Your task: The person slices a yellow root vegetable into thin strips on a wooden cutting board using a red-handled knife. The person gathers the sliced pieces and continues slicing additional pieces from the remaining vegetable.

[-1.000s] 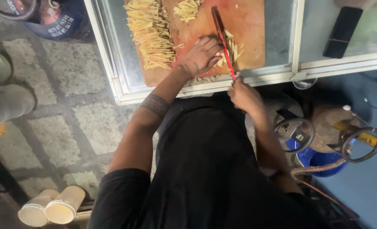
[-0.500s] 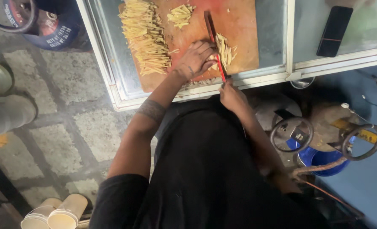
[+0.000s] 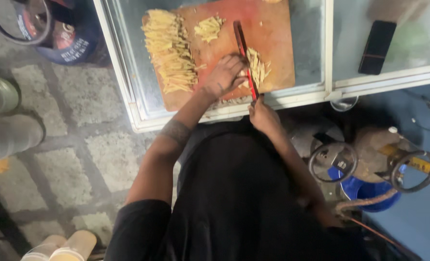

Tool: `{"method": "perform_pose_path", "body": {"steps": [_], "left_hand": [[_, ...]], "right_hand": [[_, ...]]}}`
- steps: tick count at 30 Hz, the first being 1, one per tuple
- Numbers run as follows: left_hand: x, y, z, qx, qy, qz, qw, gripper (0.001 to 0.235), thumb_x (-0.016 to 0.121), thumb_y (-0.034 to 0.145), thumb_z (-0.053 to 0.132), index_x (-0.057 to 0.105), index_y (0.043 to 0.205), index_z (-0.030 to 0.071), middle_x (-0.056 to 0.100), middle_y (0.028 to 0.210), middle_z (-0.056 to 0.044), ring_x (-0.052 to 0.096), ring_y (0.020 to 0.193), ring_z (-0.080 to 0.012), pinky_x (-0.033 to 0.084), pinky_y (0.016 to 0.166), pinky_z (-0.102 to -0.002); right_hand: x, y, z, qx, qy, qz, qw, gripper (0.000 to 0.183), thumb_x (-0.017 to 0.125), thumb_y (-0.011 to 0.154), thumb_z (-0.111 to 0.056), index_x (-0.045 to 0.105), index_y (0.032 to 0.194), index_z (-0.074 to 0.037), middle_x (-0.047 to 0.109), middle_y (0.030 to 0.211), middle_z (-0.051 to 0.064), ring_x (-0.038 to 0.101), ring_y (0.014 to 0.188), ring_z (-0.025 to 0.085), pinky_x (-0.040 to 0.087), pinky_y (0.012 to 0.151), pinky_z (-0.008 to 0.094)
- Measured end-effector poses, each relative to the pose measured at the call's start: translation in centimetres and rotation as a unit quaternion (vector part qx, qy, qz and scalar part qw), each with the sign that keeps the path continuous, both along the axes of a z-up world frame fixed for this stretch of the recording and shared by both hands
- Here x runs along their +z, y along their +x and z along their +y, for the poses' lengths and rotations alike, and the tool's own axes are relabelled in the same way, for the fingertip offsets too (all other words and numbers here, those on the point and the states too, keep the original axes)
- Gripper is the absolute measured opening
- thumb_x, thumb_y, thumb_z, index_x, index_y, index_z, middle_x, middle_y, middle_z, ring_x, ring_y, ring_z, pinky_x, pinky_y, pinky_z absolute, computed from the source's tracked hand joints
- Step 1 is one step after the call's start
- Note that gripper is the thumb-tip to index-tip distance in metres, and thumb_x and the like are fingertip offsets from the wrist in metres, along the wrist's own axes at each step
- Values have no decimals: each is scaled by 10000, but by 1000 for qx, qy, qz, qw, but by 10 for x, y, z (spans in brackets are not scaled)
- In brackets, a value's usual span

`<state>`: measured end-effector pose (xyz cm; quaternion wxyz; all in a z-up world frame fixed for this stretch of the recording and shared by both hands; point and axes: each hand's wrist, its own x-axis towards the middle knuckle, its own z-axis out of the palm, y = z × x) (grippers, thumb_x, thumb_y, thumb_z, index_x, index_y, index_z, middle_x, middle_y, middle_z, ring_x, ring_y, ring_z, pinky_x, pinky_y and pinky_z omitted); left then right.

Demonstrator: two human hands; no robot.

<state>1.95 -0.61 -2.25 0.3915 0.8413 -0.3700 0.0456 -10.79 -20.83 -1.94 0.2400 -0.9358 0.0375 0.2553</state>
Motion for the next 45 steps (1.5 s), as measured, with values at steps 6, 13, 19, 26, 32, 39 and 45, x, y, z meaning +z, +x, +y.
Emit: {"method": "perform_pose_path", "body": {"steps": [6,13,19,26,32,39,45], "left_hand": [[5,-17,-15,69,-40,90,993,378,793,937,299,614,1193,87,607,1254,-121,546,1229,-348,452,1058,-466],[31,-20,11,81,-55,68,993,430,807,814,189,620,1193,111,609,1269,-120,539,1230,-367,437,1028,-498],[19,-16,13,38,-81,78,993,458,825,857,220,618,1251,107,601,1279,-123,541,1256,-361,456,1076,-472],[3,-23,-16,159,-44,42,985,298,700,985,262,585,1169,57,592,1199,-162,568,1138,-383,473,986,-477],[-3,-10,-55,318,-104,65,940,188,543,1038,223,566,1165,87,632,1144,-130,600,1074,-358,473,943,-480],[-19,11,-77,362,-161,117,911,157,528,1053,193,572,1119,58,633,1049,-171,614,1015,-403,482,902,-508],[-9,11,-36,183,-179,164,953,138,646,935,95,606,1058,49,649,1023,-173,639,995,-403,529,895,-472]], "right_hand": [[24,-3,-11,-1,-43,26,999,447,577,1006,-353,464,1261,-5,705,945,291,680,916,503,520,793,587],[31,-7,-10,-4,-12,55,998,454,563,1014,-326,447,1276,26,703,987,310,680,964,495,524,840,565],[37,-7,-4,26,-28,41,998,544,564,1010,-322,398,1337,79,696,955,328,680,933,499,528,815,563],[44,-2,-8,-24,33,140,989,489,512,1025,-319,414,1315,62,736,832,277,763,756,400,574,766,486],[38,-1,-16,22,96,78,992,447,584,1026,-279,449,1218,101,708,768,234,732,693,348,564,661,459],[46,1,-10,-17,108,146,983,427,554,1027,-264,411,1201,98,702,709,199,731,623,299,573,626,424],[49,-6,-7,-80,130,112,982,336,565,1006,-255,474,1183,17,693,708,157,720,573,276,573,595,419]]}}
